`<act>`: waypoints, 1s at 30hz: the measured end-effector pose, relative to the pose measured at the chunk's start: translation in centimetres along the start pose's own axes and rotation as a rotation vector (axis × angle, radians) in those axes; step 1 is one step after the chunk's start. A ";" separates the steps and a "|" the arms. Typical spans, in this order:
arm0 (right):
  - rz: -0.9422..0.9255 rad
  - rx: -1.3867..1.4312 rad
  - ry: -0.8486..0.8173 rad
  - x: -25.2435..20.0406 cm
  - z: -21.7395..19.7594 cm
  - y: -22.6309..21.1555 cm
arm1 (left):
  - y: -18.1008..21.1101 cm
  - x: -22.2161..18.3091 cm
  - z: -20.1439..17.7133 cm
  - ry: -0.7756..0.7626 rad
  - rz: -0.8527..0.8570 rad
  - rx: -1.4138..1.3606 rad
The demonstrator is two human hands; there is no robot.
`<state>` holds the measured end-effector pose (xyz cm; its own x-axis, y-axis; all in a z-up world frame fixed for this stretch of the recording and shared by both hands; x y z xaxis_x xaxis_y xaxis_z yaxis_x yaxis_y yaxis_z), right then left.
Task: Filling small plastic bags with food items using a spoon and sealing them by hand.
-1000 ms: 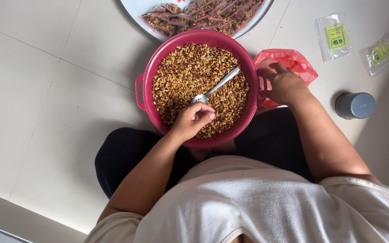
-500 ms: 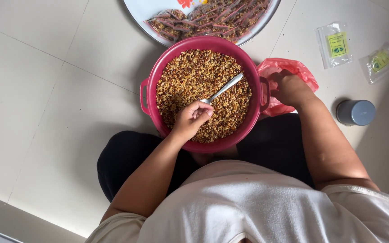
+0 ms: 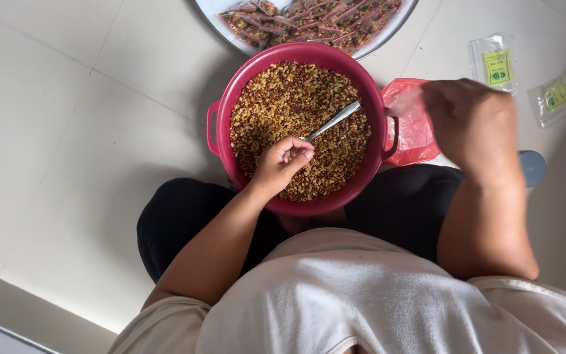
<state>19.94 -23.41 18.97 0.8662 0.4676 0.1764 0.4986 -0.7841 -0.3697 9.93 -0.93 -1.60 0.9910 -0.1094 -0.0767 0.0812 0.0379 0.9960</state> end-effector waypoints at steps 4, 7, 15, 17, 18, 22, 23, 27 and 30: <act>0.039 0.306 -0.025 0.7 4.1 -5.6 | 1.9 -0.3 -0.9 0.093 0.100 -0.030; 0.033 0.577 -0.088 0.0 8.3 -5.7 | 5.5 -0.6 -2.1 0.129 0.186 0.143; 0.239 0.729 -0.296 -1.0 18.1 -2.8 | 6.6 -1.1 -0.9 0.039 0.371 0.393; 0.253 0.808 -0.336 -1.3 20.0 -2.5 | 6.2 -1.0 -0.8 0.037 0.403 0.496; 0.276 0.884 -0.366 -1.6 21.0 -2.3 | 6.0 -0.9 -0.4 0.022 0.440 0.596; 0.282 0.971 -0.427 -1.5 21.1 -2.8 | 7.7 -0.8 0.2 0.021 0.434 0.743; 0.275 0.992 -0.443 -1.6 21.4 -2.8 | 7.0 -0.6 0.7 -0.007 0.414 0.762; 0.257 1.031 -0.418 -1.5 21.3 -3.1 | 6.0 -0.4 0.2 0.015 0.427 0.706; 0.226 1.012 -0.428 -1.1 20.8 -3.6 | 6.0 -0.4 -0.5 0.069 0.433 0.683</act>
<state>16.49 -12.59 1.15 0.7527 0.6113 -0.2445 -0.0950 -0.2666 -0.9591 10.05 -0.16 4.37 0.9259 -0.1618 0.3414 -0.3715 -0.5543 0.7448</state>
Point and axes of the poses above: each hand's wrist, its own x-axis towards the middle knuckle, its own z-axis out of the palm, y = z × x, the point moved 10 cm from there along x, towards the middle knuckle, and after that the axes turned 8 degrees about x, right-handed, at the moved point
